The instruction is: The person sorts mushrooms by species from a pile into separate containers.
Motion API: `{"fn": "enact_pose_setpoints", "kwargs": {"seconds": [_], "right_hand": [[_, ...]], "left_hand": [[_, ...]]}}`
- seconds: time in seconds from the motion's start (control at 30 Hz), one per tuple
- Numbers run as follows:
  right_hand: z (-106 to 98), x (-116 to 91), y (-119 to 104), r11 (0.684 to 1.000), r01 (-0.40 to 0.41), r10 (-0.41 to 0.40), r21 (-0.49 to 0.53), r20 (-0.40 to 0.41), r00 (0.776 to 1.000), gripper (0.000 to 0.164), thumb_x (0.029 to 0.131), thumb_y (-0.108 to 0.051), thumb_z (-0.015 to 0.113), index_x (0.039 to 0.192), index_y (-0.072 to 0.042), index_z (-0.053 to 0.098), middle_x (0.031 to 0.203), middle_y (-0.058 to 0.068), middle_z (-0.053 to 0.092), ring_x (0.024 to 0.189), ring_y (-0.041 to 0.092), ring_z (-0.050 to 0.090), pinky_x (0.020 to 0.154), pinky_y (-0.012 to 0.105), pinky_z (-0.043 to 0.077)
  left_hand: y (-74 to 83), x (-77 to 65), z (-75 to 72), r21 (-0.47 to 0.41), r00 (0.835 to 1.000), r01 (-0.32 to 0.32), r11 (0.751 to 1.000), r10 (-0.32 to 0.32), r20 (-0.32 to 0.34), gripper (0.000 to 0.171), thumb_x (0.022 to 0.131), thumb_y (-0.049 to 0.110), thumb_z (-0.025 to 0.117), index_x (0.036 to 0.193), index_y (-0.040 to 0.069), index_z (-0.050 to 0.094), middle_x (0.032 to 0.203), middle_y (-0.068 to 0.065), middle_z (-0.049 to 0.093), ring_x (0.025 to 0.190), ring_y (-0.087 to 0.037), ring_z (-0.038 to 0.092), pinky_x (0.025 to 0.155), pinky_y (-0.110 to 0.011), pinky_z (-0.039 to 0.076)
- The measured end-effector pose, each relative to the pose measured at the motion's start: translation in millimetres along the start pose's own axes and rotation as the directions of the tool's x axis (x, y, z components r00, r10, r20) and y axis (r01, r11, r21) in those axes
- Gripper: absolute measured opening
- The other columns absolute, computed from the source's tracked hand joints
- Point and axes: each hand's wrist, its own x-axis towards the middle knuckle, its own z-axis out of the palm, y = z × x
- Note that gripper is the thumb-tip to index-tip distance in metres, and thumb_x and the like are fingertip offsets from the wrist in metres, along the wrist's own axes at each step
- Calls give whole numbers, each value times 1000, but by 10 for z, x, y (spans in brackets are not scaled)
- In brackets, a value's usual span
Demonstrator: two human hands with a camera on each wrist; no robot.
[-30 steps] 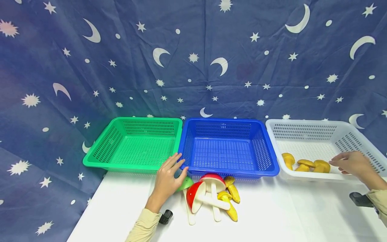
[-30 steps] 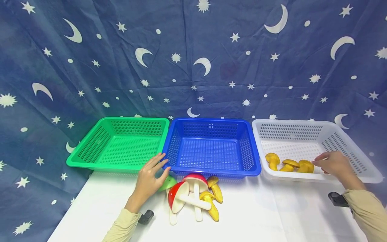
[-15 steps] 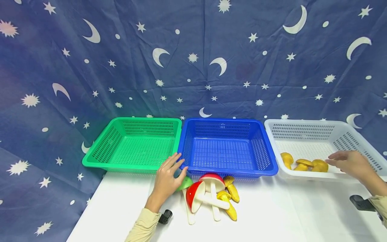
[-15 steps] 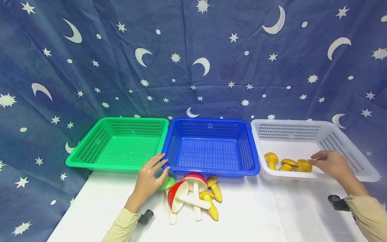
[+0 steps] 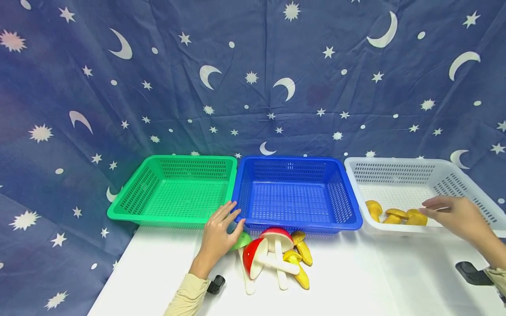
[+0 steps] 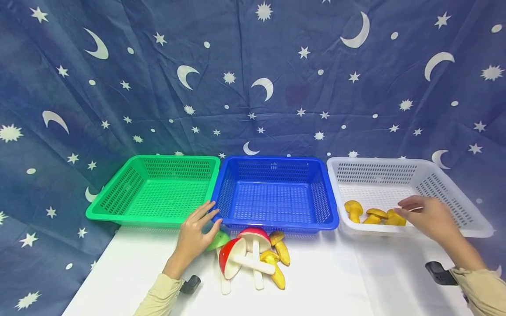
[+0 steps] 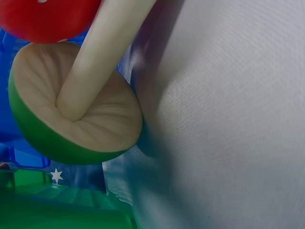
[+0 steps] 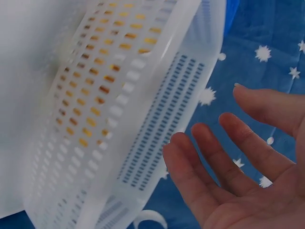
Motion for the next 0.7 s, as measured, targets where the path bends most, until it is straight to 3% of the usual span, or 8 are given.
{"fn": "enact_pose_setpoints", "kwargs": {"seconds": [0.5,0.6,0.7], "right_hand": [[28,-151,-426,995,103,-104,-6,-47,993,34,80,-25,75,95,5,67,84,20,68,76,41,65,53,38,48],[25,-186,-510,990,138,-139,-5,-61,988,30,80,-24,76,93,2,69,80,13,70,71,32,67,55,35,45],[32,-217,-574,985,170,-169,2,-80,982,28,78,-23,77,92,0,70,77,9,70,66,12,64,58,33,45]], "left_hand": [[7,-12,0,-8,1000,-2,1000,2,-3,30,83,23,65,100,-1,73,117,-18,64,113,-34,58,96,-49,46],[5,-12,-1,-9,1000,-3,1000,3,-6,30,83,22,65,100,0,73,117,-17,64,113,-34,58,96,-48,46],[0,-11,0,-6,1000,-3,1000,3,-10,30,82,23,65,100,0,73,117,-17,64,113,-34,58,96,-48,46]]}}
